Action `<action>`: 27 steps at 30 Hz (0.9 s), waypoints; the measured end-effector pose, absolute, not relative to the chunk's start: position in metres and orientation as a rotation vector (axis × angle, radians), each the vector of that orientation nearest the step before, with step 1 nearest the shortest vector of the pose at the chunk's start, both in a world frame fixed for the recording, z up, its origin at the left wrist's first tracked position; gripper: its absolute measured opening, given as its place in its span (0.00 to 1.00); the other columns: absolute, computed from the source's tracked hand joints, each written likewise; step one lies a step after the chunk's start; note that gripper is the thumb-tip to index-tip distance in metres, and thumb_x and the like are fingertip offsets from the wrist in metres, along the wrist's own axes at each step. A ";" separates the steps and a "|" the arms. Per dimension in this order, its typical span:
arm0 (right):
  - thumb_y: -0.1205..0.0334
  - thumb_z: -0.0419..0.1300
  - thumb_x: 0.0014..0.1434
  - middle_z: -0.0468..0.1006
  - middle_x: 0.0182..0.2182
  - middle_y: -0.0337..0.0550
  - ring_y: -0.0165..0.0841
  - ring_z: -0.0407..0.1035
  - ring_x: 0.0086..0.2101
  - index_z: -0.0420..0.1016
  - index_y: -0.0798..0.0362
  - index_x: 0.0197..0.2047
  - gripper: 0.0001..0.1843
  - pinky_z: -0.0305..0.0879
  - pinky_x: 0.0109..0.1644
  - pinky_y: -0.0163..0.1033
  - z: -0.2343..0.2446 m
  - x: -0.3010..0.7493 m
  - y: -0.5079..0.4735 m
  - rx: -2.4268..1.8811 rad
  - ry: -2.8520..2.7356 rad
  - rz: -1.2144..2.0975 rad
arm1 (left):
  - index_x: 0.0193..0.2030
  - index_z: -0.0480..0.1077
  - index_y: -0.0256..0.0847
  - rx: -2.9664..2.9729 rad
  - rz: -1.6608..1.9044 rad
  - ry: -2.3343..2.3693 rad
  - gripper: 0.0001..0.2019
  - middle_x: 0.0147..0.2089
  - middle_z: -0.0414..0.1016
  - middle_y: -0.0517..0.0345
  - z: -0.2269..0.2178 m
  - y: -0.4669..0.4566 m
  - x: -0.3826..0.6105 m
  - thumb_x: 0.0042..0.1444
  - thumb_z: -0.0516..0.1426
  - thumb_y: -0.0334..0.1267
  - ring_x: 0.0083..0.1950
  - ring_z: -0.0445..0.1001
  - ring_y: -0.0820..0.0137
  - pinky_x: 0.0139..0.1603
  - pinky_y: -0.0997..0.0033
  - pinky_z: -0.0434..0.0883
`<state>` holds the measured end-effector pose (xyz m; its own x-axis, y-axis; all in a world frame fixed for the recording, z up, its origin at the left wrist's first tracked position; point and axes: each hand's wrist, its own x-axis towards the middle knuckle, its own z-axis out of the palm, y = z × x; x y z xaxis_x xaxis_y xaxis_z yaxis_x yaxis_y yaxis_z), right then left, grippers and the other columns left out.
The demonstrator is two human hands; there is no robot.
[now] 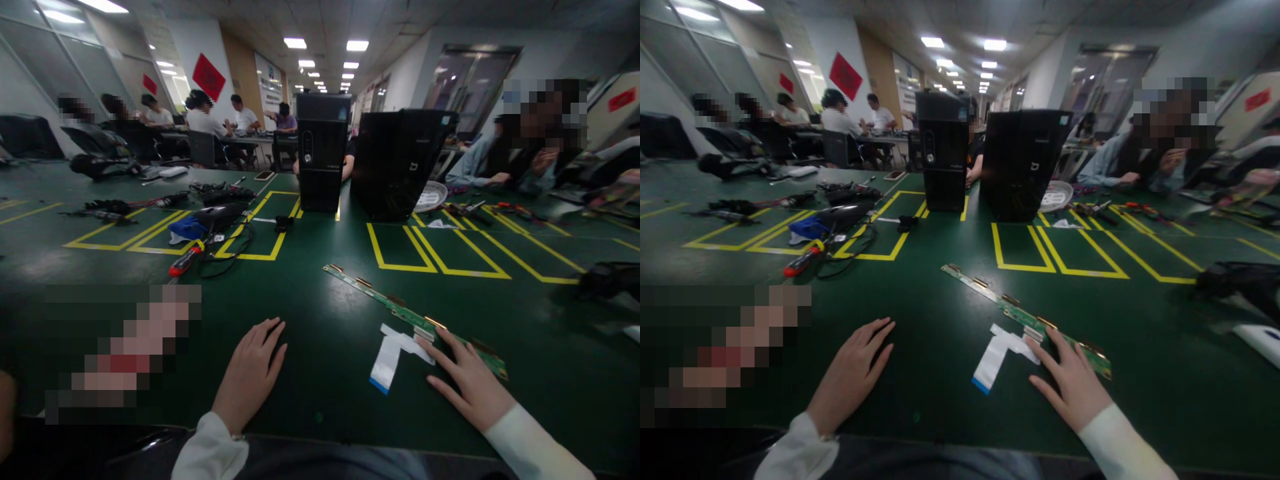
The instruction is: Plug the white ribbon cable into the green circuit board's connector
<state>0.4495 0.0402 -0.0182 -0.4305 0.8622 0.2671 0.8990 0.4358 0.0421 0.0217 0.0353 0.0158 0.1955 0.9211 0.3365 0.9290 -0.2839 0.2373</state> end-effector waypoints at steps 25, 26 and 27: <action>0.41 0.36 0.63 0.60 0.57 0.76 0.62 0.59 0.56 0.60 0.53 0.65 0.36 0.61 0.44 0.66 -0.013 0.591 0.032 -2.573 -1.713 -0.140 | 0.61 0.63 0.36 -2.422 -0.590 -1.869 0.21 0.61 0.65 0.46 0.013 0.036 0.019 0.65 0.46 0.43 0.62 0.63 0.58 0.62 0.53 0.62; 0.41 0.35 0.63 0.59 0.58 0.75 0.62 0.57 0.57 0.59 0.53 0.65 0.37 0.60 0.45 0.66 -0.011 0.595 0.036 -2.607 -1.659 -0.128 | 0.60 0.63 0.36 -2.422 -0.591 -1.865 0.21 0.61 0.65 0.45 0.012 0.036 0.019 0.65 0.46 0.43 0.62 0.63 0.58 0.62 0.53 0.62; 0.40 0.34 0.63 0.58 0.59 0.72 0.61 0.57 0.57 0.60 0.51 0.65 0.37 0.60 0.47 0.67 -0.010 0.600 0.039 -2.639 -1.599 -0.127 | 0.60 0.64 0.35 -2.423 -0.592 -1.860 0.21 0.60 0.65 0.45 0.012 0.036 0.018 0.65 0.46 0.43 0.61 0.63 0.58 0.62 0.52 0.62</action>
<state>0.5996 0.0390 -0.0098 0.4607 0.8822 0.0977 0.8865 -0.4627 -0.0030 0.0184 0.0364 0.0117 0.2128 0.9251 0.3144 0.9367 -0.2847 0.2037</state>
